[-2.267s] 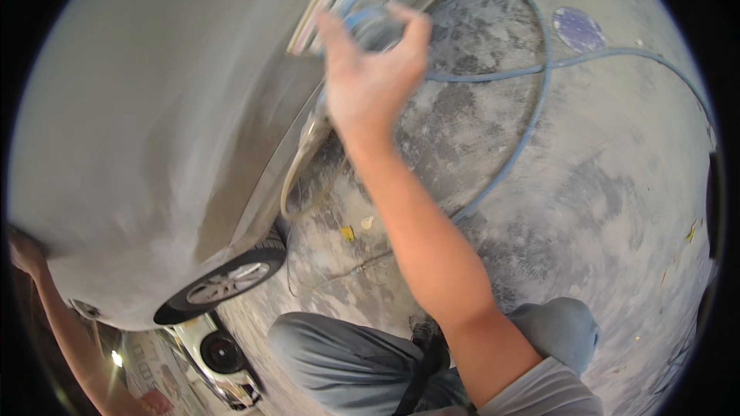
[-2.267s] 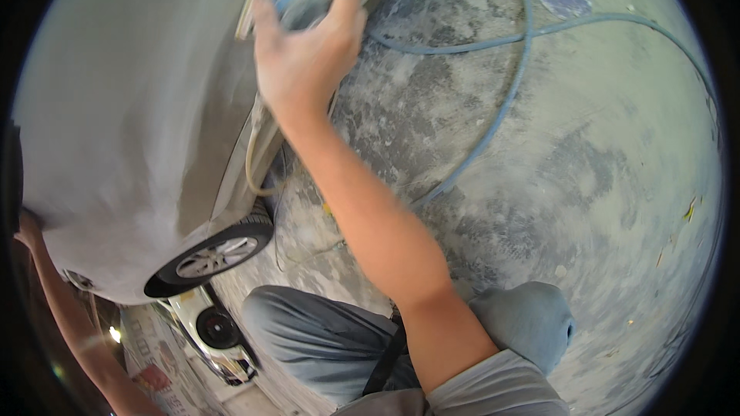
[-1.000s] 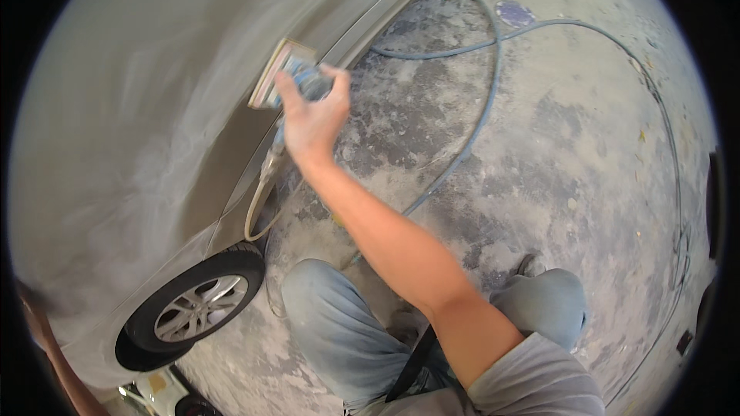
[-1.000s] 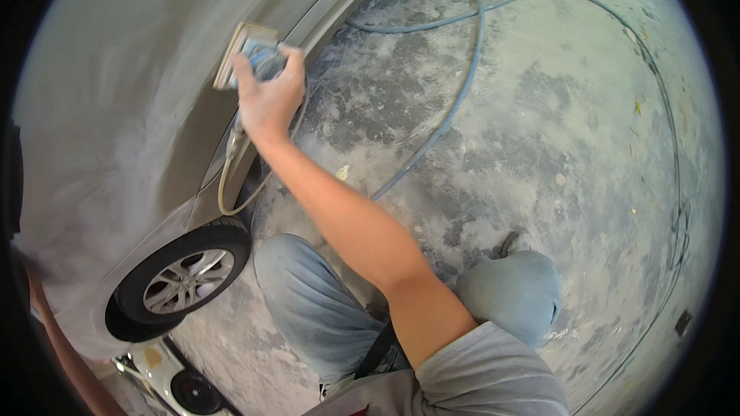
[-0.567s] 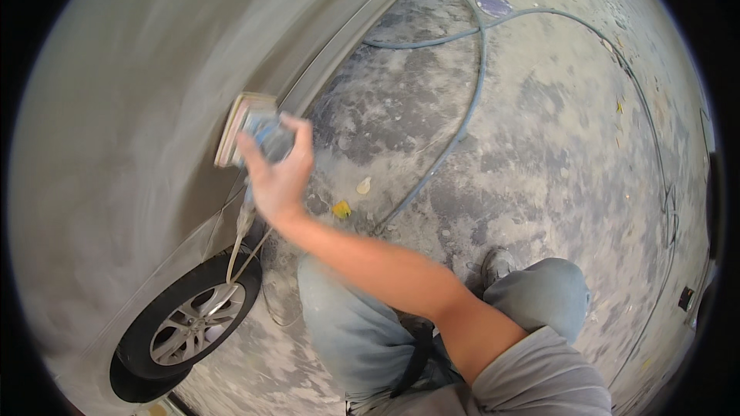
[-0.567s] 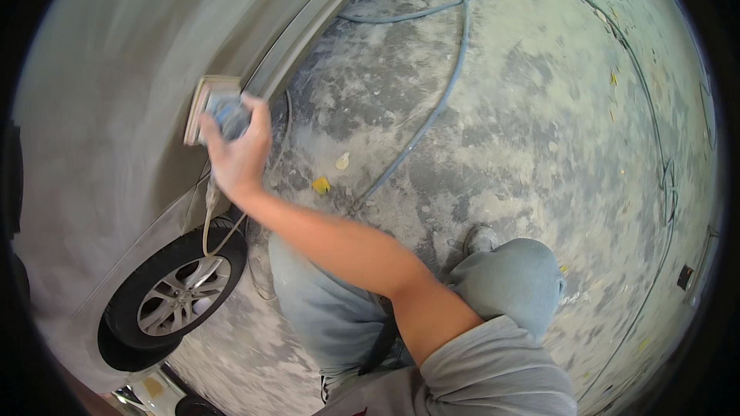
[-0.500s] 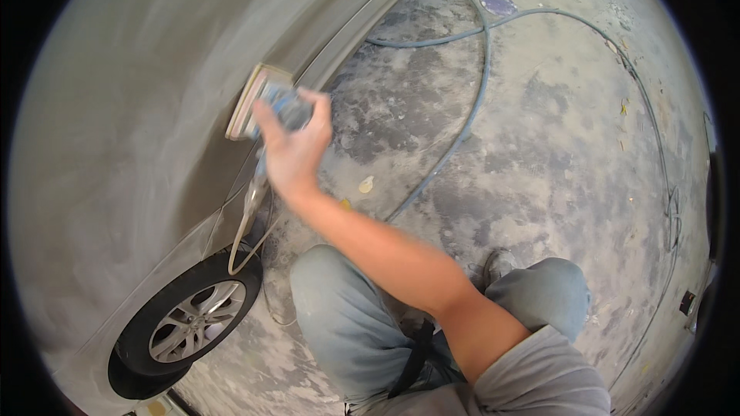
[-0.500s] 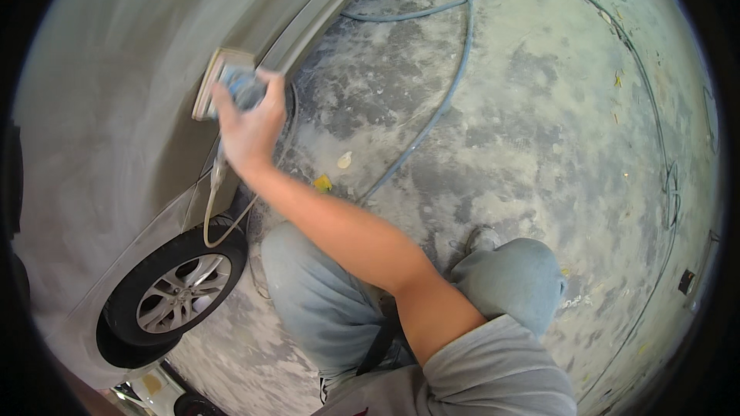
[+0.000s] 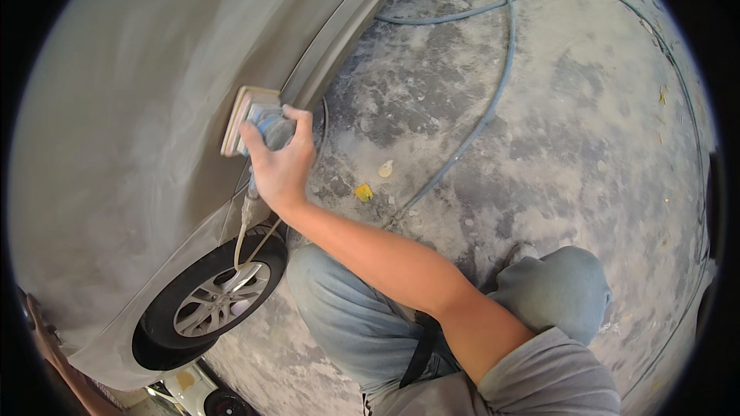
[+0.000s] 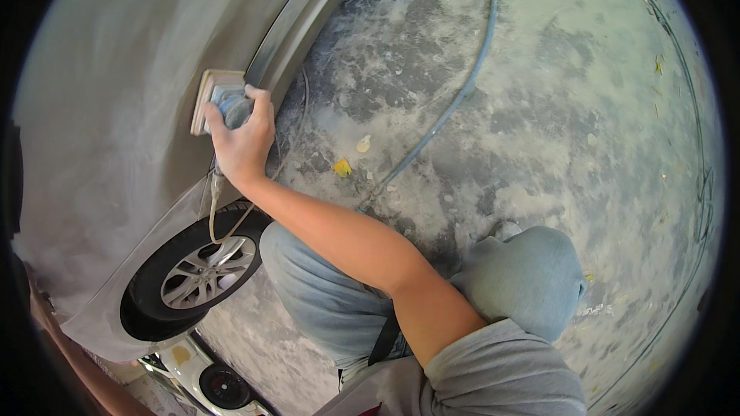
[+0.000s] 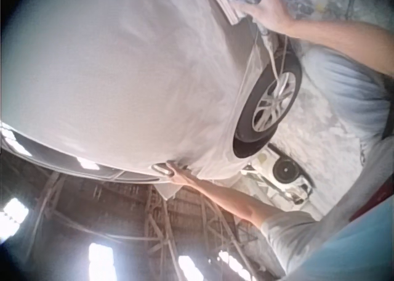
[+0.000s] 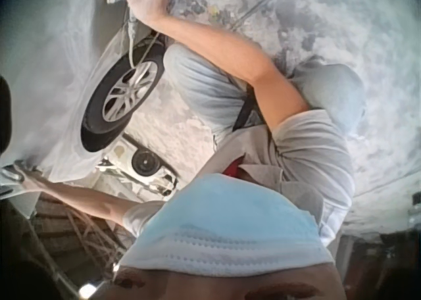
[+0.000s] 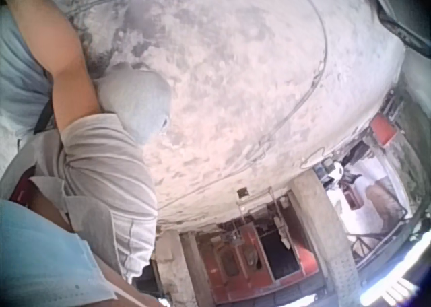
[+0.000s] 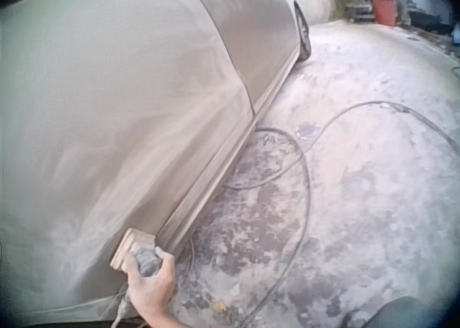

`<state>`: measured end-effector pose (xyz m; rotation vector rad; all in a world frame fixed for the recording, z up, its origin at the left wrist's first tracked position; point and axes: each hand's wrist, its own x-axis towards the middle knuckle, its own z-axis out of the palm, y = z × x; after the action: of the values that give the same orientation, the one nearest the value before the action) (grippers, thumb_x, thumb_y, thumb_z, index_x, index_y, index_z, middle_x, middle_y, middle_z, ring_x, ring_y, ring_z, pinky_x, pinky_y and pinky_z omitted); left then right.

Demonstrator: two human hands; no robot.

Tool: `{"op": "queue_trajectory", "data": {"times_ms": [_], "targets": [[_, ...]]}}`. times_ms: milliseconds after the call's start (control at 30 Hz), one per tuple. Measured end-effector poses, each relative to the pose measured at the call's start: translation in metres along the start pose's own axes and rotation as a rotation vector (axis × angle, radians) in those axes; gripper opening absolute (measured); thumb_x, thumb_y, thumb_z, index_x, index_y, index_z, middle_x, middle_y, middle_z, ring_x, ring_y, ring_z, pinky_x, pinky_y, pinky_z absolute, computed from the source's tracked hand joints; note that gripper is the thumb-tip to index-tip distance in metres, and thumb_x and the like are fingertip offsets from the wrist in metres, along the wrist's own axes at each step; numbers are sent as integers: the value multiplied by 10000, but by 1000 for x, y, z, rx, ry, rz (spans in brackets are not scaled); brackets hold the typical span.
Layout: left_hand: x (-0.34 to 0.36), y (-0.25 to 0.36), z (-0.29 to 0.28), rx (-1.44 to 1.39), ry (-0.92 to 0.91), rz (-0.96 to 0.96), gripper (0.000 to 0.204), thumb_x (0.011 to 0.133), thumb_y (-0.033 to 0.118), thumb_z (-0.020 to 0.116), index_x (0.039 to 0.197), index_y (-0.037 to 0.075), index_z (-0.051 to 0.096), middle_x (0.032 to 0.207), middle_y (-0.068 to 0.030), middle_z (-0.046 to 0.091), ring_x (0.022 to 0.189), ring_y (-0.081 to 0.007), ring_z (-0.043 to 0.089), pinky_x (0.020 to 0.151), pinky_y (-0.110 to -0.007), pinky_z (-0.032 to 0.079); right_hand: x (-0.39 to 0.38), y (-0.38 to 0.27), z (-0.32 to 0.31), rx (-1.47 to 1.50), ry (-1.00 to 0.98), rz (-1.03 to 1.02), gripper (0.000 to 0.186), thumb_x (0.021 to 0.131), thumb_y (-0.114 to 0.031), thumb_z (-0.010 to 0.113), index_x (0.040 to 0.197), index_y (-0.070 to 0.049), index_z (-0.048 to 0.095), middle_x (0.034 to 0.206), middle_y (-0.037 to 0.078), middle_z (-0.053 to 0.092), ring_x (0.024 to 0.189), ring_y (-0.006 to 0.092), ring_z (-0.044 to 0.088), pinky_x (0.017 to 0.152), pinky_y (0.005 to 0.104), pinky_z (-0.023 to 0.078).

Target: The person sands the side panel of a silver car using a handheld electric sander. They move the sander in overlapping strokes across the door surface, including around the door handle and lower edge, while kneeling beside the vehicle.

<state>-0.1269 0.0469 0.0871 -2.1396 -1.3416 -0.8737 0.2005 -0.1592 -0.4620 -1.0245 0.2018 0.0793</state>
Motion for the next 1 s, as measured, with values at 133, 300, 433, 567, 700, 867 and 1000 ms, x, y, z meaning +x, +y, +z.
{"op": "queue_trajectory", "data": {"times_ms": [133, 300, 433, 567, 700, 867, 1000], "targets": [[20, -32, -3, 2, -18, 17, 660, 913, 604, 820, 1192, 8, 781, 966, -161, 762, 700, -244, 649, 624, -398, 542, 33, -2, -3, 29, 22, 46, 622, 834, -333, 914, 1193, 44, 574, 1087, 270, 671, 1029, 448, 661, 924, 497, 517], [35, -52, -11, 35, -53, 7, 675, 954, 620, 764, 1210, -5, 773, 981, -128, 745, 739, -229, 649, 649, -386, 533, 91, -17, -9, 37, 68, 22, 631, 804, -333, 924, 1174, 43, 578, 1062, 267, 684, 1004, 435, 679, 912, 494, 527], [41, -55, -16, 53, -76, -4, 691, 988, 632, 719, 1223, -16, 767, 993, -101, 732, 770, -216, 648, 668, -375, 526, 148, -31, -14, 13, 131, -34, 644, 765, -354, 933, 1143, 33, 583, 973, 245, 715, 922, 414, 710, 872, 488, 551], [44, -57, -16, 49, -70, 71, 681, 962, 652, 759, 1217, 20, 783, 929, 6, 649, 705, -95, 553, 565, -282, 437, 215, -48, -22, 37, 133, 14, 641, 731, -346, 947, 1116, 22, 590, 926, 216, 736, 865, 390, 731, 831, 482, 569], [44, -57, -17, 40, -57, 34, 729, 968, 658, 744, 1286, 3, 766, 977, -24, 693, 737, -122, 578, 601, -301, 457, 274, -67, -33, 123, 56, 5, 574, 766, -261, 957, 1115, 36, 610, 969, 132, 710, 853, 221, 672, 775, 397, 575], [41, -52, -19, 100, -88, -9, 863, 957, 713, 712, 1415, -17, 708, 1118, -84, 749, 846, -171, 632, 717, -330, 515, 276, -69, -33, 202, 14, -13, 538, 779, -242, 952, 1088, 40, 614, 963, 134, 713, 818, 213, 679, 733, 390, 578], [27, -33, -13, 101, -24, 133, 901, 952, 726, 696, 1473, -7, 654, 1256, -154, 753, 1013, -235, 686, 853, -366, 540, 204, -47, -20, -15, 106, -183, 553, 752, -317, 937, 1058, 0, 601, 924, 175, 715, 872, 363, 706, 860, 490, 552]]}}
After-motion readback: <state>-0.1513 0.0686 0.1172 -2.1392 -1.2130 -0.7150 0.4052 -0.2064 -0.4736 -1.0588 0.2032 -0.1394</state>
